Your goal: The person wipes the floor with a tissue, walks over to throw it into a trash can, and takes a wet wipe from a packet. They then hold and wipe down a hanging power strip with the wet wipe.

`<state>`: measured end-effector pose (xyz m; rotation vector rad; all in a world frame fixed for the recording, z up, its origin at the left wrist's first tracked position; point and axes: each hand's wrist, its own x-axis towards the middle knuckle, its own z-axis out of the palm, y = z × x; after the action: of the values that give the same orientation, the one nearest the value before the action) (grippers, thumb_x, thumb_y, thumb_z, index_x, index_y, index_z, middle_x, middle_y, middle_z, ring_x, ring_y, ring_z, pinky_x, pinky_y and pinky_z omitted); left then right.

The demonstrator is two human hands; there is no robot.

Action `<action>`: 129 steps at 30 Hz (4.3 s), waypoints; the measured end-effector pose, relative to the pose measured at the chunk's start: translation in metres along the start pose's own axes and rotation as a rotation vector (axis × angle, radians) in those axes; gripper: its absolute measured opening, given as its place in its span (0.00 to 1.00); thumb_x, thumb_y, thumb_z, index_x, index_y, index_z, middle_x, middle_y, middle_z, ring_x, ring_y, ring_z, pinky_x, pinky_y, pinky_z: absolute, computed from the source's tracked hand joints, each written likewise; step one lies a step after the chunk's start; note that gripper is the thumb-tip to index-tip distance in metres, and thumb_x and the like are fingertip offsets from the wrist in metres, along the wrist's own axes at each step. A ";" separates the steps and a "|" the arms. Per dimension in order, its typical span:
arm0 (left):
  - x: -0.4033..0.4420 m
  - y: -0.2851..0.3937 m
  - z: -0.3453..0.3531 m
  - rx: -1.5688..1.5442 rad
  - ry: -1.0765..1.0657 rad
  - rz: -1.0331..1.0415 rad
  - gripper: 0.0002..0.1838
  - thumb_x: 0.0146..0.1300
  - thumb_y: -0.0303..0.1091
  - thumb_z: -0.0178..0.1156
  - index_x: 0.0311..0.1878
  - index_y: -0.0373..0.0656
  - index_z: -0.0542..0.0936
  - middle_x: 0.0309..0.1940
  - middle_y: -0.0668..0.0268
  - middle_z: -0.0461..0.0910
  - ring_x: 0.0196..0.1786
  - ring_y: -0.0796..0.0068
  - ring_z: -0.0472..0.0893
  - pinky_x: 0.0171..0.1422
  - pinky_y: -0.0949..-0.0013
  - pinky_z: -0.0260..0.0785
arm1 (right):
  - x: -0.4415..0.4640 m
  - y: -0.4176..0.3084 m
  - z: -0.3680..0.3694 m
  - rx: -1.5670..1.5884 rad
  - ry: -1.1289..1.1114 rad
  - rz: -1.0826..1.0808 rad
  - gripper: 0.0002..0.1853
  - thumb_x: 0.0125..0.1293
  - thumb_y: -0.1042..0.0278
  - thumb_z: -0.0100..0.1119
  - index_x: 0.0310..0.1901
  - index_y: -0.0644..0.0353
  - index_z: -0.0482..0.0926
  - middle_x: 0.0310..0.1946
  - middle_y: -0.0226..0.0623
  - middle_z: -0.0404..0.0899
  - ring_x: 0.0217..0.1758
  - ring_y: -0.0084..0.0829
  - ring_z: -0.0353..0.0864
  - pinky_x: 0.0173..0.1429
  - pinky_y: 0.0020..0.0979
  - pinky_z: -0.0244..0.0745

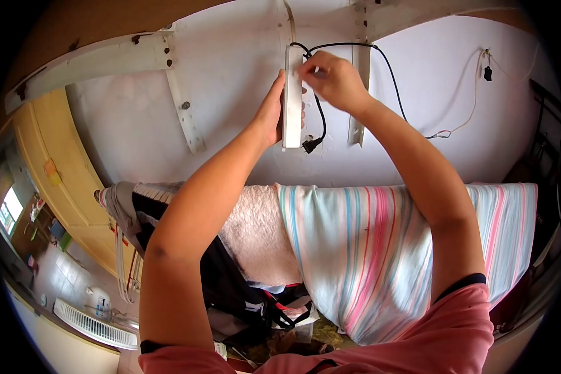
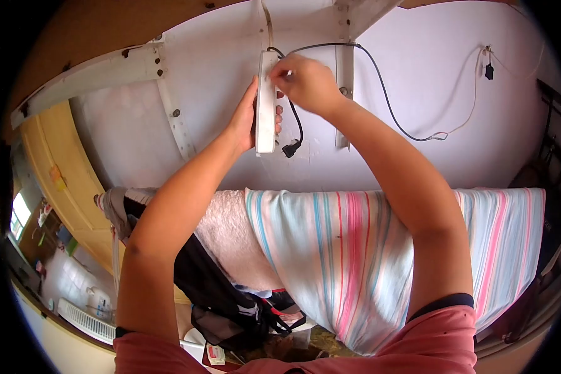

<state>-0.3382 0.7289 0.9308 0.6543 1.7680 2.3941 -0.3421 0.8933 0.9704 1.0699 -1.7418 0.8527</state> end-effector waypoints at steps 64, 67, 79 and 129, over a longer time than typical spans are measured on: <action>-0.017 0.010 0.010 -0.039 0.037 -0.030 0.38 0.56 0.73 0.49 0.49 0.45 0.75 0.39 0.64 0.78 0.43 0.71 0.78 0.46 0.65 0.73 | -0.035 -0.040 0.010 -0.019 -0.424 -0.359 0.02 0.53 0.72 0.61 0.30 0.54 0.81 0.32 0.28 0.79 0.35 0.33 0.80 0.38 0.30 0.75; -0.008 0.005 0.008 0.072 0.109 -0.029 0.36 0.56 0.74 0.47 0.50 0.50 0.75 0.39 0.65 0.78 0.41 0.71 0.77 0.42 0.64 0.72 | -0.020 -0.021 0.006 0.025 -0.111 -0.125 0.04 0.53 0.74 0.62 0.31 0.56 0.82 0.31 0.31 0.79 0.32 0.34 0.81 0.36 0.30 0.74; 0.001 0.002 -0.001 0.073 0.119 -0.019 0.36 0.56 0.74 0.47 0.44 0.48 0.76 0.28 0.66 0.76 0.27 0.72 0.76 0.29 0.66 0.70 | -0.019 -0.013 0.002 0.033 -0.155 -0.103 0.03 0.53 0.75 0.61 0.30 0.56 0.81 0.31 0.33 0.79 0.32 0.35 0.80 0.37 0.32 0.74; -0.009 0.006 0.013 0.080 0.065 -0.025 0.37 0.60 0.75 0.35 0.39 0.46 0.70 0.20 0.68 0.66 0.20 0.74 0.68 0.27 0.69 0.66 | -0.014 -0.014 -0.010 0.416 -0.063 0.396 0.07 0.62 0.69 0.61 0.38 0.62 0.83 0.32 0.32 0.82 0.34 0.22 0.77 0.40 0.26 0.72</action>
<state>-0.3246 0.7355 0.9366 0.5655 1.8953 2.3651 -0.3230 0.9012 0.9626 1.0324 -1.9108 1.4916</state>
